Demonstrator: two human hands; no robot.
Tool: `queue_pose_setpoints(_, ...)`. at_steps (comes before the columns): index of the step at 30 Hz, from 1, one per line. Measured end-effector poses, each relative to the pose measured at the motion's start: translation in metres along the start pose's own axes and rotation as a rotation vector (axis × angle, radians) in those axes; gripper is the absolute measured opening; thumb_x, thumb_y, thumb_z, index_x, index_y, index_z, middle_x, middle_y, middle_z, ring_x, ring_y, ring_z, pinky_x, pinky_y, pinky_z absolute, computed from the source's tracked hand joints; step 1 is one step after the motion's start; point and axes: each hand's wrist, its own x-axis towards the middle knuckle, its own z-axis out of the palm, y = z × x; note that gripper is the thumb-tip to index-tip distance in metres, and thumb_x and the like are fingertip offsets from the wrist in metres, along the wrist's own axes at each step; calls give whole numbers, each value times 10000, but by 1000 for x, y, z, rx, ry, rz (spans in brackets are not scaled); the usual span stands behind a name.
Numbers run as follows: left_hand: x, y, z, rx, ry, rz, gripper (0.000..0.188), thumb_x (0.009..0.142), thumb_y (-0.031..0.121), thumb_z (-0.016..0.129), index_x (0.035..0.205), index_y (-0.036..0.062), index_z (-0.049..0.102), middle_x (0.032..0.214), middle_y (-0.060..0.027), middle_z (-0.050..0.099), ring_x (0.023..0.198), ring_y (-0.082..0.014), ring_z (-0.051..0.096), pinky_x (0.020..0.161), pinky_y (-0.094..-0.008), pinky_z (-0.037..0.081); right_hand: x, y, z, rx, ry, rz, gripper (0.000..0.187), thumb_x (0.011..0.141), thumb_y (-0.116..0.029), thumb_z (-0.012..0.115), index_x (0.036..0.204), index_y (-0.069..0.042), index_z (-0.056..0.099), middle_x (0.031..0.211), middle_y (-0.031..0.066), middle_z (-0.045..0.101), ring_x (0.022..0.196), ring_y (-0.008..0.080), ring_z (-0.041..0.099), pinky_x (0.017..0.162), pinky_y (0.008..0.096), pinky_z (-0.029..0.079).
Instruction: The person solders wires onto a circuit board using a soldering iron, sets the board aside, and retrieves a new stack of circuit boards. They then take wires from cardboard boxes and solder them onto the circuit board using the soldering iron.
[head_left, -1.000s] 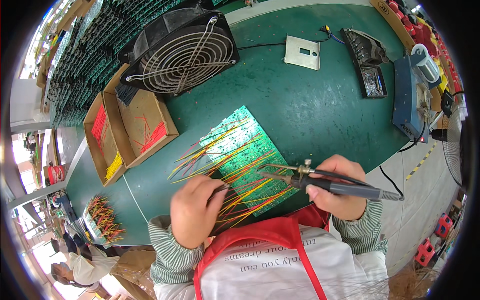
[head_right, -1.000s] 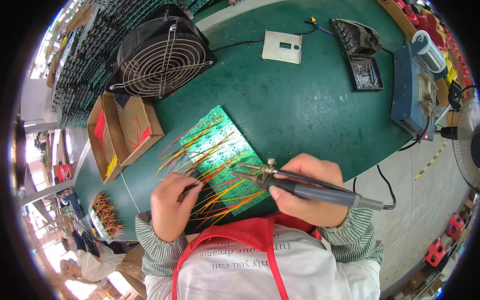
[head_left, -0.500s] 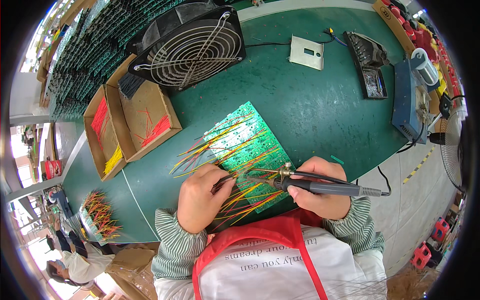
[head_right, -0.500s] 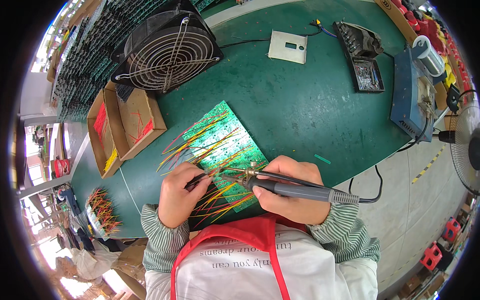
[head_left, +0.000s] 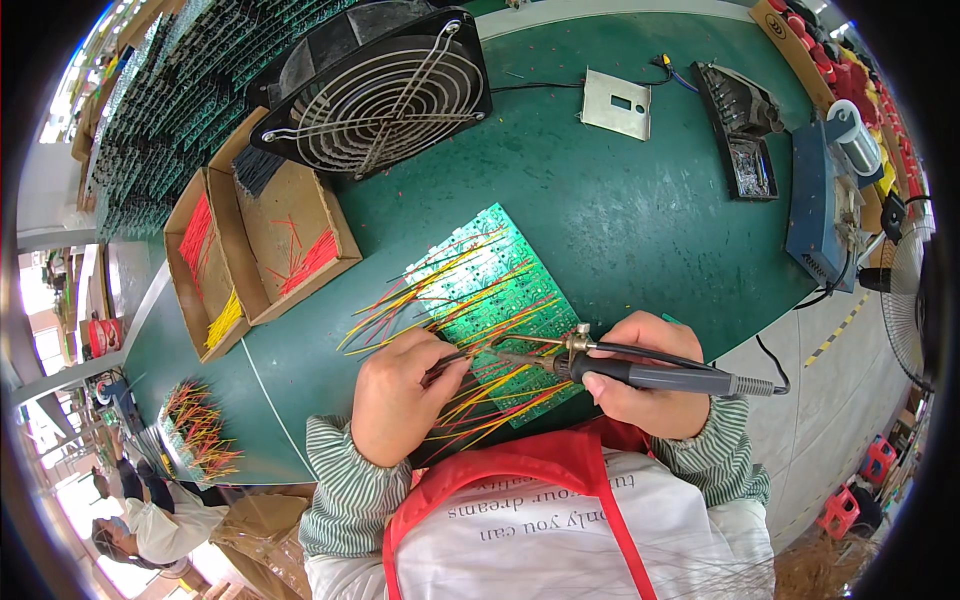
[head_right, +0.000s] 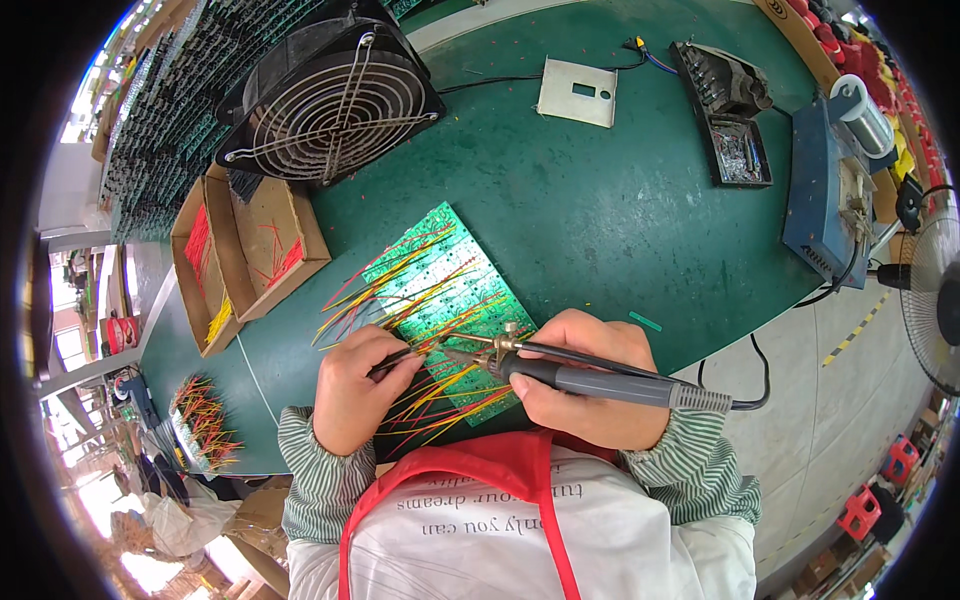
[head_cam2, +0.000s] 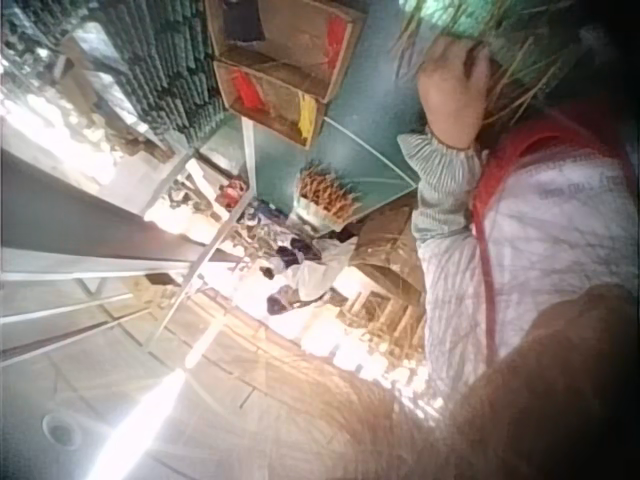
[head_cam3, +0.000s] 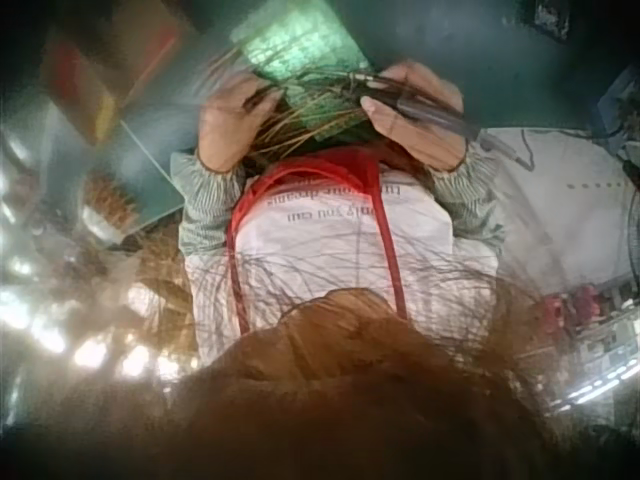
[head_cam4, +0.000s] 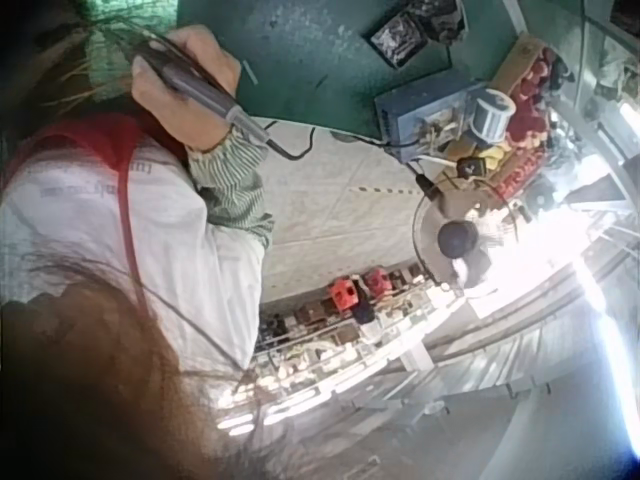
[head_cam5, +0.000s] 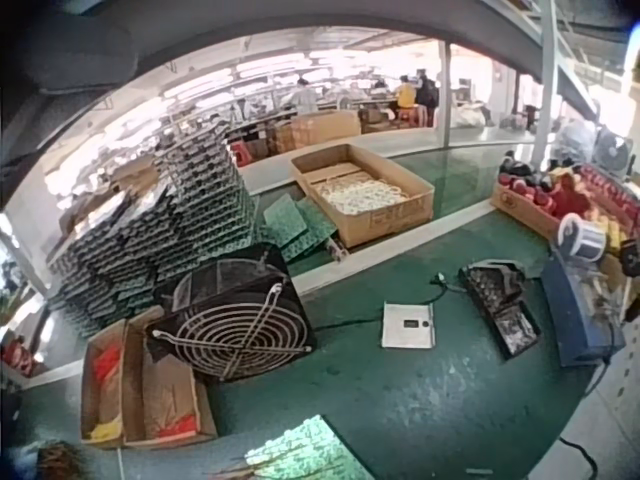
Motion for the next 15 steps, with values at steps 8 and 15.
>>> queue_pose_setpoints(8, -7, -6, -16, 24, 67, 89, 111, 771, 49, 686, 840, -28, 644, 753, -114, 614, 633, -225, 589, 575, -306, 464, -5, -2, -6, -26, 31, -29, 190, 727, -75, 720, 831, -25, 569, 667, 35, 628, 535, 95, 590, 492, 231, 441)
queue_pose_setpoints(15, -7, 14, -8, 141, 167, 67, 108, 778, 101, 676, 852, 37, 631, 738, -114, 609, 670, -306, 610, 614, -372, 491, -11, 0, -11, 7, 84, 42, 184, 735, -86, 719, 828, -15, 576, 638, 20, 603, 545, 69, 558, 508, 213, 428)
